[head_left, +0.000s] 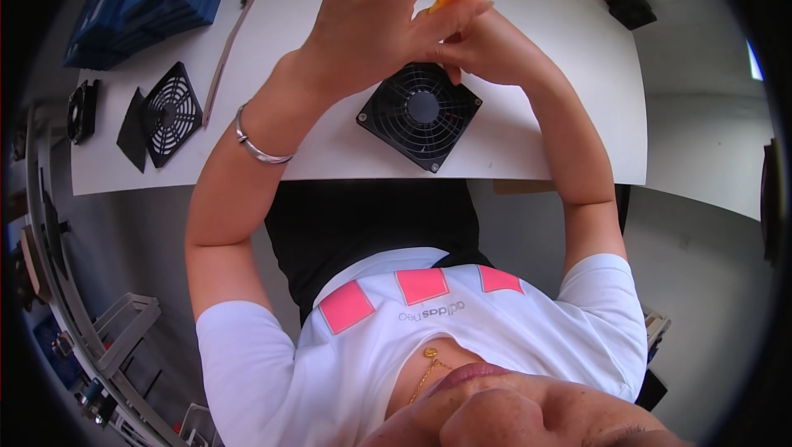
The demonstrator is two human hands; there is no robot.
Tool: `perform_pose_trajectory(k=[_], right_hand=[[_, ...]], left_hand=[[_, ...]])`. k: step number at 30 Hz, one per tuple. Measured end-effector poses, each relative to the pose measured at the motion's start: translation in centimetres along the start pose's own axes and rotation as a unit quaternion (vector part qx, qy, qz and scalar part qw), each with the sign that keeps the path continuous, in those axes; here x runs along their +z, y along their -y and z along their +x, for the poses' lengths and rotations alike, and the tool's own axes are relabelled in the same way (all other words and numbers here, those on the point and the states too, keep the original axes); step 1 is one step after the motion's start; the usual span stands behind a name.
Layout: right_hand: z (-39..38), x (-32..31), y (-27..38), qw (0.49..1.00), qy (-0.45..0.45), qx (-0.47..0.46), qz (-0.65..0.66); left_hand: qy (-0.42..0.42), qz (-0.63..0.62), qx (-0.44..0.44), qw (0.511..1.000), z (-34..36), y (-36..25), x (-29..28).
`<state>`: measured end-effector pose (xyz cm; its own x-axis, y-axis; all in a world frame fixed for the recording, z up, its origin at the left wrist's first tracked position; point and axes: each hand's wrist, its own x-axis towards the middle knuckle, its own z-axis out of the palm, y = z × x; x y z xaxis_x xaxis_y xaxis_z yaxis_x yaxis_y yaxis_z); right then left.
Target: Disassembling a computer fan with a screwdriver and cleaning the components using a brush.
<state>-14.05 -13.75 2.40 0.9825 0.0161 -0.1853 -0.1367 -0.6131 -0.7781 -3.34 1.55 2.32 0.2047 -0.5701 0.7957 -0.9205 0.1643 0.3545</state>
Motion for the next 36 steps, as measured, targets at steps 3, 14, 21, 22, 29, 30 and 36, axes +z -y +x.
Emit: perform_pose_trajectory(k=[3, 14, 21, 22, 29, 30, 36], right_hand=[[-0.1, 0.3, 0.8, 1.000, -0.013, 0.010, -0.012], [-0.8, 0.5, 1.5, 0.997, 0.026, 0.032, -0.066], [-1.4, 1.0, 2.9, 0.994, 0.031, 0.079, -0.073], [-1.4, 1.2, 2.7, 0.995, 0.032, 0.075, -0.049], [-1.2, 1.5, 3.7, 0.992, 0.008, 0.064, -0.111], [-1.2, 1.5, 3.3, 0.992, 0.008, 0.065, -0.111], [-1.0, 1.4, 1.9, 0.976, -0.041, -0.012, -0.213]], left_hand=[[-0.066, -0.118, 0.130, 0.982, 0.1, 1.2, 0.5], [-0.032, -0.072, -0.003, 0.997, 0.4, 0.8, -0.3], [-0.049, 0.002, 0.008, 0.999, -0.1, 0.6, -0.4], [-0.061, -0.055, 0.022, 0.996, -0.2, 1.0, 0.2], [0.032, -0.216, 0.020, 0.976, -0.1, 1.7, -0.9], [0.032, -0.217, 0.020, 0.975, -0.1, 1.7, -0.9], [-0.028, -0.144, 0.066, 0.987, 0.3, 0.9, -0.8]])
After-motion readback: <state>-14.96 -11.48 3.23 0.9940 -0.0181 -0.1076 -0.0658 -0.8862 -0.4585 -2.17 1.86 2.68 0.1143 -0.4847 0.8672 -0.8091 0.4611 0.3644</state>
